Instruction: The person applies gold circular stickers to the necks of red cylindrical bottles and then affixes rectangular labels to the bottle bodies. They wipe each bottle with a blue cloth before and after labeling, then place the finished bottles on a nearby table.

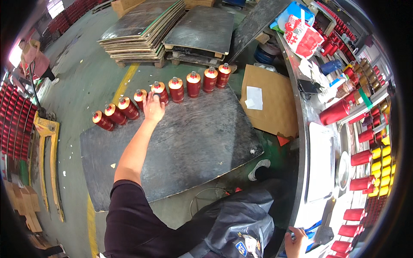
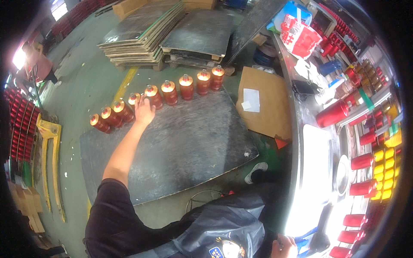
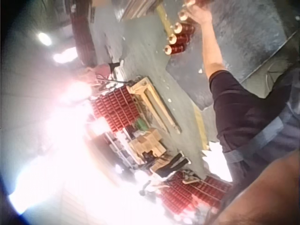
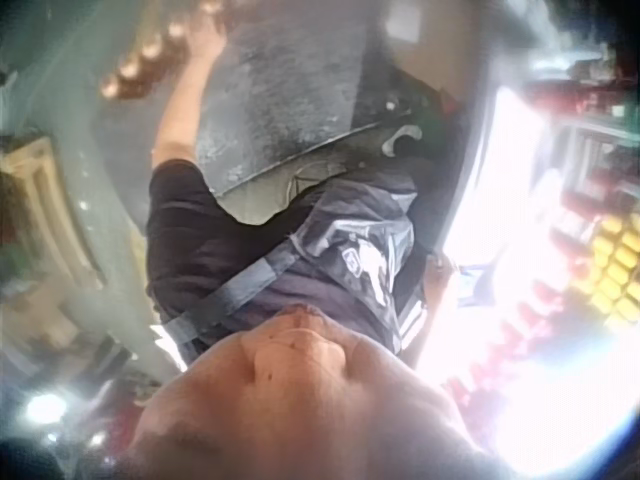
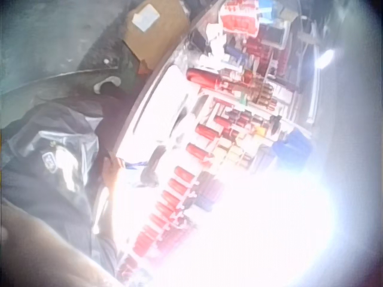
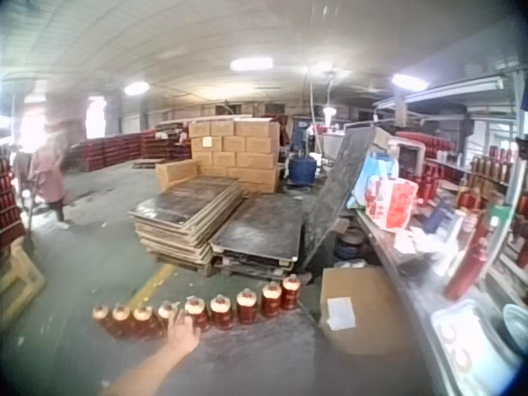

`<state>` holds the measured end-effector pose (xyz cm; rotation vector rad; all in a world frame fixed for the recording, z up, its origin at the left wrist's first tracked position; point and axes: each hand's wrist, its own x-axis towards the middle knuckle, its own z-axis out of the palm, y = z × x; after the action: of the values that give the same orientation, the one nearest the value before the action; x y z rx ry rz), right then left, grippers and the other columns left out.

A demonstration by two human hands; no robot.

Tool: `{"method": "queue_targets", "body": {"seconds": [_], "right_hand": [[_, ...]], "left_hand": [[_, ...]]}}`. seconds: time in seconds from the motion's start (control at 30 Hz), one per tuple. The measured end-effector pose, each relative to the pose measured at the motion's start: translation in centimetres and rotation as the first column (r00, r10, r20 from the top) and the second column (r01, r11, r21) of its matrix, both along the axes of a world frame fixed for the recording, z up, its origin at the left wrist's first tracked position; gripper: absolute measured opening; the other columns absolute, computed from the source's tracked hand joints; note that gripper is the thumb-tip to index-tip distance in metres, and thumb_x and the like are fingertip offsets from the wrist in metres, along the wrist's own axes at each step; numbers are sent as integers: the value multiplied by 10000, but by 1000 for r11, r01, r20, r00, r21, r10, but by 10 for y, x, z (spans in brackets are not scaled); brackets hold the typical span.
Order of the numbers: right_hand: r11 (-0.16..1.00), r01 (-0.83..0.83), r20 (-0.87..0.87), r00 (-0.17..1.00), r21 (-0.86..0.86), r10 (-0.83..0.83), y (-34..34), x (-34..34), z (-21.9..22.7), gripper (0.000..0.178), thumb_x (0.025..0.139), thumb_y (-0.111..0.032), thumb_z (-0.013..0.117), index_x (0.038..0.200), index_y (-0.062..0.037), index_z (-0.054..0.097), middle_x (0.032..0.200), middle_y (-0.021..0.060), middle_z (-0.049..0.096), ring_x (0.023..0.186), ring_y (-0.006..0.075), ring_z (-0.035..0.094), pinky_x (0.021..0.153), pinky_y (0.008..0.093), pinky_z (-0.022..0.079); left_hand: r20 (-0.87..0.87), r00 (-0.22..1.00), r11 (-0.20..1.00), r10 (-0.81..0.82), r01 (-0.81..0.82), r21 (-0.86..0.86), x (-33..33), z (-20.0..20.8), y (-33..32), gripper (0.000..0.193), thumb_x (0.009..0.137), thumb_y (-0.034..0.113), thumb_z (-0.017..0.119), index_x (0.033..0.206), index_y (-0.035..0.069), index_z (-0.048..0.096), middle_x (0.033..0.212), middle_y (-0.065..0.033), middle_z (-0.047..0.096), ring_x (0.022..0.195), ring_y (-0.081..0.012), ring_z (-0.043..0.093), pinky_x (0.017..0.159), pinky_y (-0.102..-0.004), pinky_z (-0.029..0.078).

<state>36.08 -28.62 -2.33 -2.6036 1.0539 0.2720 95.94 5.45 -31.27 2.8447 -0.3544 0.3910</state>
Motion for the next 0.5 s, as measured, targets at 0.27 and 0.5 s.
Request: {"method": "queue_targets", "body": {"seconds": [0.27,0.5], "right_hand": [[977,205,235,948,59,-214,2,-38,-1,261,861,-112,669,1113,-94,733,889,161,686,766,286,652,685,368,515],[991,118,462,884,-62,-76,-8,-59,-9,317,892,-53,651,1204,-68,706,950,106,721,676,177,605,621,319,494]], "left_hand": [[-5,974,974,-225,225,41,7,10,-106,419,892,262,652,1177,-25,543,1488,-205,466,1454,-297,360,1208,-496,206],[-33,961,961,-275,275,-14,-6,23,-175,480,877,256,658,1228,-39,516,1518,-196,447,1458,-298,361,1218,-505,171]]}}
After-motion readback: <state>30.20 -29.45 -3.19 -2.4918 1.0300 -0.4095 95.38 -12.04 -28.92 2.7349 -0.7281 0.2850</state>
